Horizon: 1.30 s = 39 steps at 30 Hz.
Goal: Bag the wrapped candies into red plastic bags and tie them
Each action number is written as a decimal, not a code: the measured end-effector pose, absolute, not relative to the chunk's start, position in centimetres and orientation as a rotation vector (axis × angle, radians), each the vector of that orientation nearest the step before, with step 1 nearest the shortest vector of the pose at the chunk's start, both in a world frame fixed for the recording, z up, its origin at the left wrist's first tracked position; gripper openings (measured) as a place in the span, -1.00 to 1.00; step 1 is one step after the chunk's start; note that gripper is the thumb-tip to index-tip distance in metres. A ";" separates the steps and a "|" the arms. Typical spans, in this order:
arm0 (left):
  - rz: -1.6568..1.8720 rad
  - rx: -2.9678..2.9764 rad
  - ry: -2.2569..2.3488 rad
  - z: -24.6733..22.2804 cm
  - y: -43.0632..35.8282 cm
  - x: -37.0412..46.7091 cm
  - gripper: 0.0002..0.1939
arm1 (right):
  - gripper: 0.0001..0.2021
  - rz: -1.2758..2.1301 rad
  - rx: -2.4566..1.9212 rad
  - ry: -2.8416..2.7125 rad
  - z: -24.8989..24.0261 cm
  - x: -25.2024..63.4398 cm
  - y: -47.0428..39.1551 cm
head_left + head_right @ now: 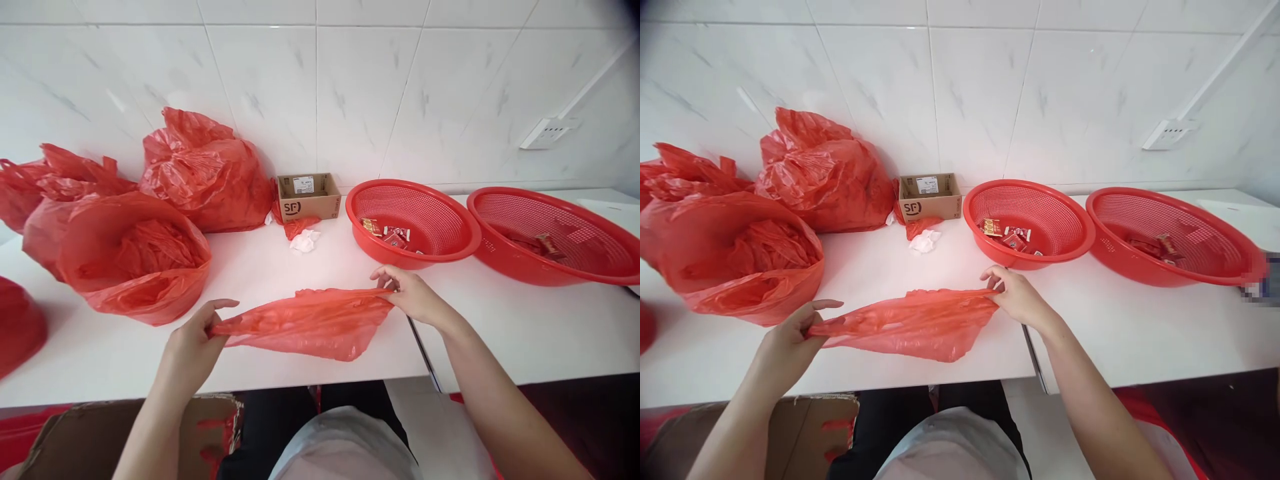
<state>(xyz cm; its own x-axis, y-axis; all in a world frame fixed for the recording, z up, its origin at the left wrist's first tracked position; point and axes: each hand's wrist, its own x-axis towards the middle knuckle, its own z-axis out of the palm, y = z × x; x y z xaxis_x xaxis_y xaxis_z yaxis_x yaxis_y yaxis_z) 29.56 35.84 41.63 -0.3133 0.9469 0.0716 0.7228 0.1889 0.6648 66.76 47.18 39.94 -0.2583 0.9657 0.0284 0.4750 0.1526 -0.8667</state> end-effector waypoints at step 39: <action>1.181 0.721 1.489 41.3 33.4 33.9 -0.48 | -0.55 0.690 -1.444 -2.245 45.9 68.9 51.9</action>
<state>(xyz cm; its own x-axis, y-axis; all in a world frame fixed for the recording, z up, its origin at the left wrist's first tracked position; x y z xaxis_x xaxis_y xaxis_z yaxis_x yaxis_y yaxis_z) 33.86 33.39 41.32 -0.2637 0.8958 -0.3577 -0.1446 0.3299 0.9329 68.87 51.87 45.87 -0.3983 0.9157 0.0530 0.7281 0.3507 -0.5890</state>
